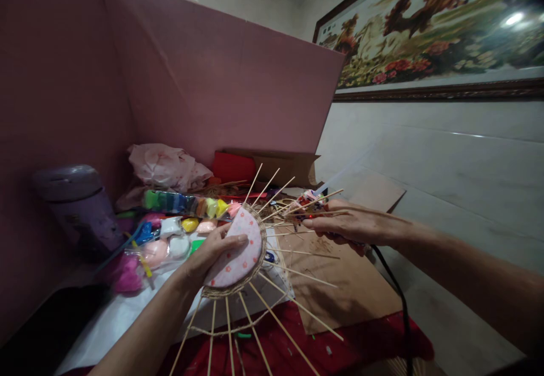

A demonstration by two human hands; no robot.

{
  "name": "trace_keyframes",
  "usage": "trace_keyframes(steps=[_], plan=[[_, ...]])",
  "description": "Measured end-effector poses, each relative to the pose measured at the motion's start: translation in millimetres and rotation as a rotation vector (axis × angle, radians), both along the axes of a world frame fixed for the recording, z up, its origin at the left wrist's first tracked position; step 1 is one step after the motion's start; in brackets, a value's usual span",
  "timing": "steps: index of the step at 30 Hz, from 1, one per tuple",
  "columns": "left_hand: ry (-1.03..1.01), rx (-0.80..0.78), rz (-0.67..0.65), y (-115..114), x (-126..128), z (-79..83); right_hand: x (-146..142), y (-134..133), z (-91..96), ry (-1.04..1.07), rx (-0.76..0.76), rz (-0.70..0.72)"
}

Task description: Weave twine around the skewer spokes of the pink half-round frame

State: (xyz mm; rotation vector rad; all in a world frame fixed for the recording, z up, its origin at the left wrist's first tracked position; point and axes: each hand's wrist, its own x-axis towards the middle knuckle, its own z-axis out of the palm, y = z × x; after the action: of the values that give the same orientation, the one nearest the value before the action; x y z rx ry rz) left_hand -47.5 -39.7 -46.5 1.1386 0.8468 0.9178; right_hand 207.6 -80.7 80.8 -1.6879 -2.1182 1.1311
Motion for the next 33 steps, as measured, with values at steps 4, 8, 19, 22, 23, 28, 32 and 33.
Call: trace_keyframes(steps=[4, 8, 19, 22, 23, 28, 32, 33], plan=[[-0.009, 0.004, 0.001, -0.2, -0.5, -1.4, 0.7, -0.7, 0.0, 0.013, 0.003, 0.004], [-0.014, 0.009, 0.001, 1.1, -1.2, -3.3, 0.4, -1.5, 0.7, 0.019, 0.004, 0.005], [-0.033, 0.01, -0.014, 1.1, -1.6, -4.2, -1.7, -0.4, -0.2, -0.017, 0.009, -0.024], [-0.031, 0.012, 0.001, 0.0, -1.7, -3.2, -2.1, -0.2, -0.3, 0.003, 0.03, -0.021], [-0.028, 0.006, 0.009, -0.4, -1.7, -2.7, -1.9, -0.3, -0.2, 0.017, 0.041, -0.018], [-0.029, 0.003, 0.008, -0.6, -1.6, -1.3, 1.4, -2.3, 1.2, 0.077, 0.083, -0.029], [-0.032, 0.008, 0.008, 1.1, -1.6, -2.6, 4.3, -4.3, 2.1, 0.13, 0.103, -0.092], [-0.033, 0.006, 0.009, 1.5, -1.7, -3.1, 4.7, -4.8, 2.2, 0.146, 0.111, -0.101]])
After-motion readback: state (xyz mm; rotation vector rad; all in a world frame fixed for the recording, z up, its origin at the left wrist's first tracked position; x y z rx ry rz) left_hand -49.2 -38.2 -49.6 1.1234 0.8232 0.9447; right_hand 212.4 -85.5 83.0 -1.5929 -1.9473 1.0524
